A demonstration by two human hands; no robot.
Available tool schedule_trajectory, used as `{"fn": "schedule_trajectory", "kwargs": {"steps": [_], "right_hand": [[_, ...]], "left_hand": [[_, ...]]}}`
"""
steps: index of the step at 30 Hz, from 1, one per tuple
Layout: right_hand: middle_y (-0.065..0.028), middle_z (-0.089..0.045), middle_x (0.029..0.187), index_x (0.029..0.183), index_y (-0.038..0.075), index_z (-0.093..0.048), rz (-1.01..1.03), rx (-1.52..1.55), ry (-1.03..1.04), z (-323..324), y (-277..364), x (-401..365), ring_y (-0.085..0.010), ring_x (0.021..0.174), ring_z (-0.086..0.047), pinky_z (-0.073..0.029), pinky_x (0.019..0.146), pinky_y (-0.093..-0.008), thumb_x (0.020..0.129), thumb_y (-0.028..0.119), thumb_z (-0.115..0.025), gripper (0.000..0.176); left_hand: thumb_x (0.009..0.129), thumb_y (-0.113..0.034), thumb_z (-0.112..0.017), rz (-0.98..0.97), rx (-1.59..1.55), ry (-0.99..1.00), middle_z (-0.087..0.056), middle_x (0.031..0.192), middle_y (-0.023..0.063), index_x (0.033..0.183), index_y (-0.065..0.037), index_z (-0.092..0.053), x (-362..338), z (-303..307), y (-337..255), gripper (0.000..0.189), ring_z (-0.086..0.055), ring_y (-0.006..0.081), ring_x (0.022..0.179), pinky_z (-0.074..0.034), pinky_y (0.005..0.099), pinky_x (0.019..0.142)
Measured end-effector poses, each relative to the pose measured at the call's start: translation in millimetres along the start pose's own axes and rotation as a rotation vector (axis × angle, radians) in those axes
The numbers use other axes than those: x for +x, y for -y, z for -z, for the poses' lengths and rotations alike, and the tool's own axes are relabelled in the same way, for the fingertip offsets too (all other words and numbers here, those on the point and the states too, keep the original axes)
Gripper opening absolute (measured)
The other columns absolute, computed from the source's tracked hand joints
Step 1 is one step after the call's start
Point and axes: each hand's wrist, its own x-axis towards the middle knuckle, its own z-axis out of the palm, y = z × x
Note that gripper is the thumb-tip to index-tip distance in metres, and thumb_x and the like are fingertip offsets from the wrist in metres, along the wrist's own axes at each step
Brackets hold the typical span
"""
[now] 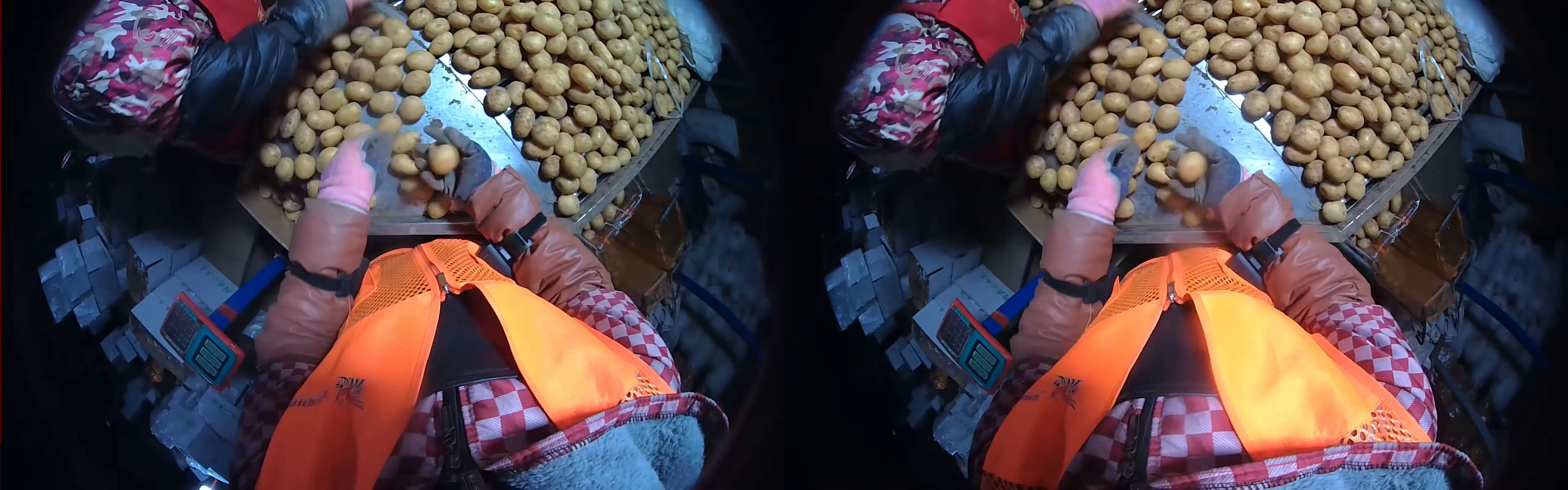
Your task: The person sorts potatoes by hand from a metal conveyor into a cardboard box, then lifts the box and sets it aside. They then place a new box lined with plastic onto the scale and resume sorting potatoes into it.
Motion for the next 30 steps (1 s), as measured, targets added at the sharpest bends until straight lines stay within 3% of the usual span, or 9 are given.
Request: {"fn": "schedule_trajectory", "kwargs": {"steps": [3, 9, 14, 16, 18, 20, 22, 26, 30], "right_hand": [[-0.0177, -0.056, 0.128, 0.142, 0.002, -0.041, 0.150, -0.237, -0.252, -48, 1, -37, -0.0318, 0.115, -0.058, -0.053, 0.099, -0.0426, 0.092, 0.009, -0.055, 0.053], [-0.0177, -0.054, 0.133, 0.140, 0.007, -0.046, 0.265, -0.238, -0.379, 0, 19, -59, -0.0317, 0.123, -0.054, -0.051, 0.100, -0.0439, 0.094, 0.029, -0.060, 0.053], [-0.0053, -0.064, 0.119, 0.134, 0.009, -0.056, -0.093, -0.544, -0.229, -1, 13, -67, -0.0151, 0.098, -0.061, -0.052, 0.082, -0.0281, 0.096, 0.044, -0.060, 0.051], [-0.0070, -0.065, 0.118, 0.128, 0.005, -0.060, 0.027, -0.735, -0.038, -16, 7, -68, -0.0151, 0.095, -0.061, -0.052, 0.077, -0.0285, 0.096, 0.042, -0.059, 0.049], [-0.0040, -0.065, 0.110, 0.123, 0.006, -0.063, 0.075, -0.671, -0.093, -21, 15, -95, -0.0137, 0.091, -0.061, -0.050, 0.076, -0.0269, 0.097, 0.040, -0.057, 0.044], [-0.0010, -0.066, 0.101, 0.119, 0.008, -0.065, 0.135, -0.605, -0.137, -23, 24, -123, -0.0123, 0.087, -0.061, -0.049, 0.075, -0.0253, 0.097, 0.038, -0.055, 0.039], [0.0010, -0.067, 0.096, 0.116, 0.008, -0.067, 0.248, -0.596, -0.179, -36, 29, -158, -0.0118, 0.086, -0.061, -0.048, 0.075, -0.0237, 0.097, 0.036, -0.054, 0.036], [-0.0077, -0.068, 0.106, 0.121, 0.002, -0.064, 0.576, -0.522, -0.491, -33, 32, -282, -0.0182, 0.091, -0.065, -0.053, 0.078, -0.0278, 0.090, 0.026, -0.059, 0.040], [-0.0028, -0.068, 0.101, 0.121, 0.012, -0.066, 0.224, -0.437, -0.993, 90, 35, -386, -0.0162, 0.085, -0.064, -0.054, 0.078, -0.0342, 0.089, 0.030, -0.069, 0.037]], "left_hand": [[0.091, -0.008, -0.047, 0.095, 0.442, 0.263, -0.065, 0.119, 0.0225, 0.132, -0.020, -0.058, 6, -9, -22, 0.045, -0.063, 0.0376, 0.109, -0.050, 0.0459, 0.093], [0.094, -0.026, -0.049, 0.239, 0.277, 0.268, -0.066, 0.116, 0.0238, 0.135, -0.021, -0.055, 17, -4, -7, 0.042, -0.063, 0.0389, 0.108, -0.049, 0.0476, 0.094], [0.096, -0.043, -0.051, 0.121, 0.093, 0.148, -0.066, 0.110, 0.0279, 0.133, -0.016, -0.057, -13, -6, -64, 0.045, -0.061, 0.0441, 0.108, -0.049, 0.0494, 0.092], [0.094, -0.029, -0.056, -0.009, 0.236, 0.471, -0.067, 0.105, 0.0277, 0.142, -0.020, -0.048, -15, -13, -104, 0.050, -0.064, 0.0432, 0.101, -0.051, 0.0510, 0.087], [0.095, -0.034, -0.056, -0.189, -0.109, 0.564, -0.067, 0.105, 0.0286, 0.145, -0.018, -0.044, -15, -25, -106, 0.055, -0.069, 0.0392, 0.092, -0.054, 0.0462, 0.077], [0.098, -0.026, -0.053, 0.290, -0.894, 1.052, -0.070, 0.106, 0.0206, 0.145, -0.011, -0.044, -3, -14, -111, 0.051, -0.071, 0.0295, 0.086, -0.055, 0.0354, 0.068], [0.101, -0.018, -0.050, 0.507, -0.964, 0.782, -0.068, 0.113, 0.0144, 0.144, -0.004, -0.044, 5, 1, -104, 0.046, -0.068, 0.0182, 0.090, -0.052, 0.0246, 0.063], [0.103, -0.027, -0.052, -0.067, -0.476, 0.056, -0.067, 0.118, 0.0131, 0.137, -0.002, -0.054, 74, -15, 73, 0.043, -0.065, 0.0193, 0.099, -0.054, 0.0319, 0.085], [0.102, -0.031, -0.052, 0.184, 0.134, -0.125, -0.064, 0.128, 0.0144, 0.133, -0.003, -0.059, 76, 49, 47, 0.042, -0.060, 0.0205, 0.116, -0.045, 0.0328, 0.100]]}}
